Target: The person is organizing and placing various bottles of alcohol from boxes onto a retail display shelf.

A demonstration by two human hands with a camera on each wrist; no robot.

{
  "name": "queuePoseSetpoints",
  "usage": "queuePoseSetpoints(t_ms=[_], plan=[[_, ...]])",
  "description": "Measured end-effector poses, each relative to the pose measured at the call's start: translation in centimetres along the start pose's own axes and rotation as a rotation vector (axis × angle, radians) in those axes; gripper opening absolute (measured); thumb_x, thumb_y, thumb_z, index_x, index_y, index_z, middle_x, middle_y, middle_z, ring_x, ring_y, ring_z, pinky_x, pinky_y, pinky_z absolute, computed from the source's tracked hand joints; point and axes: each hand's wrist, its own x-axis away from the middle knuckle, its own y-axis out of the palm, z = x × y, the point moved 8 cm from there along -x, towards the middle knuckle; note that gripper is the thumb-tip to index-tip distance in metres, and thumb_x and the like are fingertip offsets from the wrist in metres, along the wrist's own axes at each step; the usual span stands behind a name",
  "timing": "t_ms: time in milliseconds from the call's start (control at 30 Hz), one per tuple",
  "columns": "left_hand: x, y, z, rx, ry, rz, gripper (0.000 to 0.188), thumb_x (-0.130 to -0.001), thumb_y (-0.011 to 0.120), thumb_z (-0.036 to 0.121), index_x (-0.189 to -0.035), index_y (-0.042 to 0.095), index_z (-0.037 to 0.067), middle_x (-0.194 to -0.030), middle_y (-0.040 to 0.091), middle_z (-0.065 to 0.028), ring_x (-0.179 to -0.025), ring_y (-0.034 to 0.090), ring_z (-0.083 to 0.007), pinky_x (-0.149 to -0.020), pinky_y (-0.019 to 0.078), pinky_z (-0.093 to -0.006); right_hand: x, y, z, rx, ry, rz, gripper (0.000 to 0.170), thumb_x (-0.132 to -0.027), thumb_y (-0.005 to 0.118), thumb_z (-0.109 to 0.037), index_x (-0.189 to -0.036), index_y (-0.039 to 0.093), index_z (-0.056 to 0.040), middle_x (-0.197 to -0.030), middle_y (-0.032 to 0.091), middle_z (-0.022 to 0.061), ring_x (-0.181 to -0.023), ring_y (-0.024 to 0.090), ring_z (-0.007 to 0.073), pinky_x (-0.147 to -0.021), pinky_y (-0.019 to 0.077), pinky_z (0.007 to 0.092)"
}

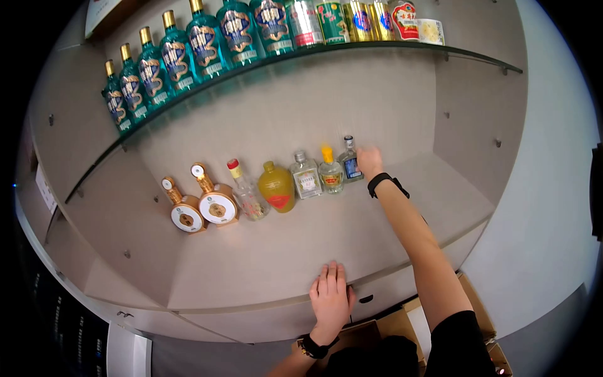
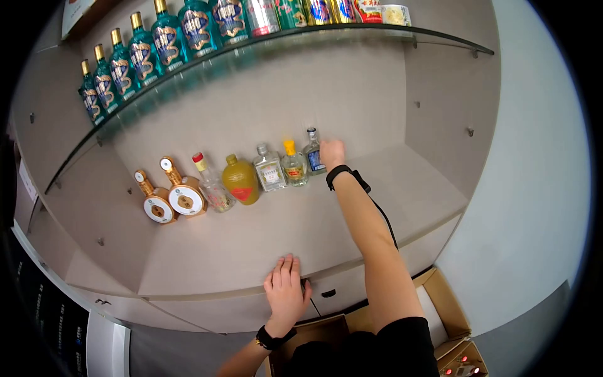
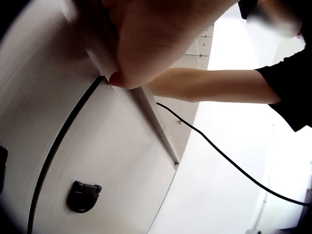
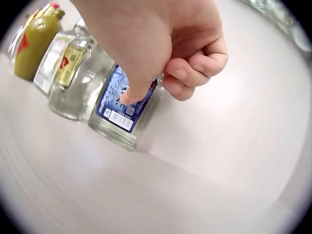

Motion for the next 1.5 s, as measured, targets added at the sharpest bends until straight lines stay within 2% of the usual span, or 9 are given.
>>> queuePoseSetpoints(t_ms=[67,300,400,600,733,1000,1167,1433,1500], plan=[[0.0,-0.1,0.0,-0.003,0.007,0.001,0.057,-0.068,0.061,0.018,-0.120,0.048,0.001,-0.122,0.050,-0.0129,-0.115,0.045,-0.0270,-0.094,0.0304,-0.0396,0.4,0.5,1.2,-0.064,0.053,-0.077,0.050,-0.077,0.059,-0.053,-0.097,0.053,-0.0089,-0.069,0.065,0.0003,-0.065,0.065,0.0170,-0.049,0.0461,0.0287],[-0.1,-0.7,-0.1,0.095,-0.020,-0.075,0.060,-0.069,0.061,0.016,-0.124,0.043,0.000,-0.127,0.045,-0.0140,-0.120,0.040,-0.0282,-0.096,0.0283,-0.0412,9.7,-7.9,6.8,-0.177,-0.227,0.260,0.046,-0.080,0.056,-0.050,-0.087,0.052,-0.0047,-0.059,0.059,0.0090,-0.056,0.060,0.0293,-0.050,0.0463,0.0377],[-0.9,-1.8,-0.8,0.154,-0.007,-0.065,0.060,-0.069,0.061,0.014,-0.124,0.042,-0.001,-0.127,0.044,-0.0150,-0.121,0.038,-0.0302,-0.097,0.0277,-0.0423,17.7,-9.5,10.2,-0.427,-0.240,0.046,0.034,-0.085,0.055,-0.038,-0.082,0.054,-0.0043,-0.060,0.059,0.0126,-0.057,0.057,0.0347,-0.056,0.0474,0.0420],[-1.1,-2.3,-0.8,0.122,-0.014,-0.051,0.060,-0.071,0.059,0.013,-0.126,0.041,-0.001,-0.129,0.044,-0.0152,-0.122,0.038,-0.0306,-0.099,0.0285,-0.0428,39.7,-11.0,18.9,-0.825,0.338,-0.133,0.022,-0.086,0.057,-0.020,-0.075,0.054,-0.0020,-0.054,0.052,0.0127,-0.046,0.047,0.0279,-0.047,0.0385,0.0358],[1.3,1.4,1.2,0.107,0.066,-0.091,0.066,-0.071,0.061,0.014,-0.131,0.037,0.002,-0.132,0.042,-0.0143,-0.124,0.037,-0.0300,-0.101,0.0290,-0.0436,59.8,-7.9,23.6,-0.668,0.777,-0.197,0.024,-0.087,0.055,-0.023,-0.077,0.058,-0.0018,-0.058,0.056,0.0114,-0.050,0.051,0.0268,-0.051,0.0410,0.0343],[0.7,1.8,-1.2,-0.177,0.145,-0.012,0.050,-0.084,0.053,0.030,-0.130,0.041,0.014,-0.129,0.047,-0.0011,-0.113,0.047,-0.0223,-0.091,0.0340,-0.0391,93.0,-6.0,16.3,-0.511,1.354,-0.710,0.028,-0.079,0.061,-0.030,-0.091,0.062,-0.0045,-0.079,0.065,0.0156,-0.078,0.062,0.0319,-0.071,0.0490,0.0410],[0.6,1.7,-1.2,-0.171,0.104,0.000,0.048,-0.084,0.053,0.033,-0.129,0.043,0.017,-0.127,0.048,0.0005,-0.113,0.047,-0.0220,-0.092,0.0325,-0.0399,95.7,-3.2,13.1,-0.584,1.312,-0.795,0.058,-0.075,0.067,-0.031,-0.123,0.046,-0.0071,-0.108,0.056,0.0248,-0.097,0.056,0.0386,-0.083,0.0464,0.0428],[0.5,1.7,-0.7,-0.153,0.120,-0.023,0.050,-0.083,0.054,0.030,-0.130,0.043,0.016,-0.129,0.047,-0.0003,-0.117,0.044,-0.0215,-0.094,0.0310,-0.0406,89.7,5.9,13.0,-0.610,1.008,-0.718,0.042,-0.075,0.062,-0.019,-0.114,0.054,-0.0073,-0.083,0.064,0.0224,-0.080,0.062,0.0374,-0.074,0.0493,0.0450],[0.5,1.4,-0.4,-0.156,0.118,-0.022,0.050,-0.083,0.054,0.030,-0.130,0.043,0.016,-0.129,0.047,-0.0003,-0.117,0.044,-0.0214,-0.094,0.0310,-0.0406,90.7,8.4,12.3,-0.511,1.031,-0.993,0.028,-0.076,0.056,-0.014,-0.103,0.059,-0.0065,-0.084,0.064,0.0217,-0.081,0.062,0.0360,-0.072,0.0501,0.0449]])
